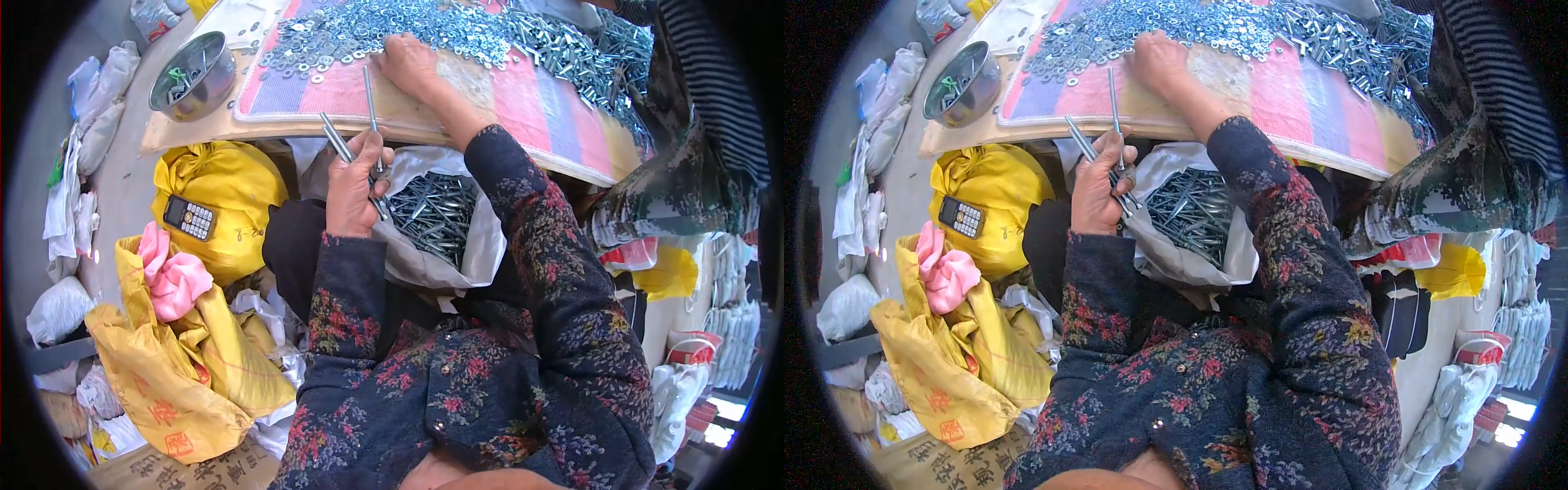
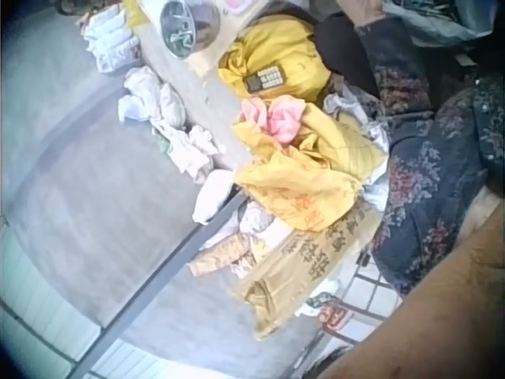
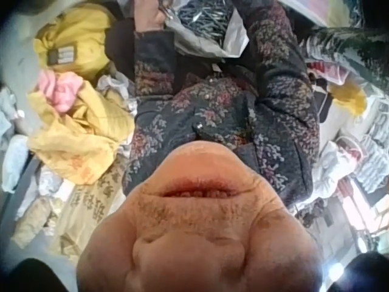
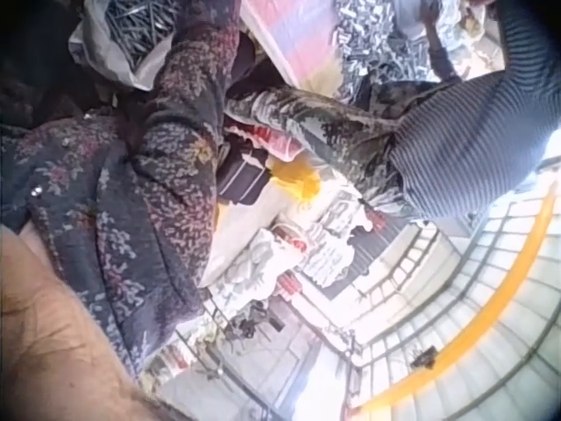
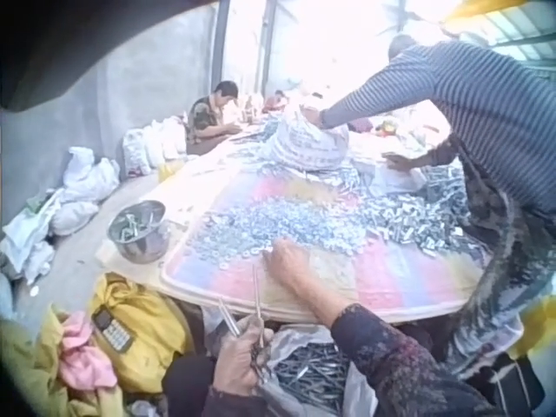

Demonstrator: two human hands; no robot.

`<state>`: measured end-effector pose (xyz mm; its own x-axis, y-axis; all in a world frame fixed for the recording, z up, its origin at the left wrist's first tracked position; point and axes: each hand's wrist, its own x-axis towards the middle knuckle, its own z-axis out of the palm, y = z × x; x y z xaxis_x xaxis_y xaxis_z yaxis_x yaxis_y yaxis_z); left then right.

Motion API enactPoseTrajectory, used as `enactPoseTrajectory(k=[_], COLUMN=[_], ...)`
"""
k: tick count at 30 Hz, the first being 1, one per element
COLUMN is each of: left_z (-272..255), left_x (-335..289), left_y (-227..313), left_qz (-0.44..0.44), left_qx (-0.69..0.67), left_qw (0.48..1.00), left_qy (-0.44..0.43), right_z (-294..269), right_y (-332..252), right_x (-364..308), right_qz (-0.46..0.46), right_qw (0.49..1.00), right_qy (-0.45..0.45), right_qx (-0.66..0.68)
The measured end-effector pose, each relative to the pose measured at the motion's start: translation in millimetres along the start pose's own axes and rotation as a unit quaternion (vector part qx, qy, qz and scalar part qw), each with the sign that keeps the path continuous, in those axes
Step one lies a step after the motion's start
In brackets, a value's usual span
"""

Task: The person assembles hardware fasteners by taking washers and nuts from the table and threading them onto metal bolts by hand.

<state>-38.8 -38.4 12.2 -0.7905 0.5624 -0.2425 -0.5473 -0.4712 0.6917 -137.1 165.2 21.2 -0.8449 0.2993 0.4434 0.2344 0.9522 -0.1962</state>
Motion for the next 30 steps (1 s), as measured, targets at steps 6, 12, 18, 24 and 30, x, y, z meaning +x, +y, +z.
enactPoseTrajectory(k=[6, 12, 18, 24, 30], left_z=[22.6, 12.4, 16.5, 10.0, 22.1], left_x=[-7.8, -10.7, -12.3, -13.2, -8.9], left_y=[-8.0, -13.4, -3.7, 4.3, -12.1], left_qz=[0.012, 0.013, 0.023, 0.030, 0.006], left_qx=[0.060, 0.035, 0.069, 0.111, 0.169], left_qw=[0.998, 0.999, 0.997, 0.993, 0.984], left_qy=[-0.010, -0.028, -0.029, -0.023, -0.048], right_z=[3.4, 5.3, -1.6, -46.2, -58.2], right_y=[10.5, 3.5, 20.0, -6.7, 5.1], right_x=[3.9, 11.9, 15.3, -57.4, -84.1], right_qz=[-0.038, -0.036, -0.005, 0.045, 0.254], right_qw=[0.996, 0.999, 0.999, 0.934, 0.852], right_qy=[0.072, -0.003, 0.029, 0.039, -0.024], right_qx=[-0.027, -0.040, -0.043, 0.353, 0.457])
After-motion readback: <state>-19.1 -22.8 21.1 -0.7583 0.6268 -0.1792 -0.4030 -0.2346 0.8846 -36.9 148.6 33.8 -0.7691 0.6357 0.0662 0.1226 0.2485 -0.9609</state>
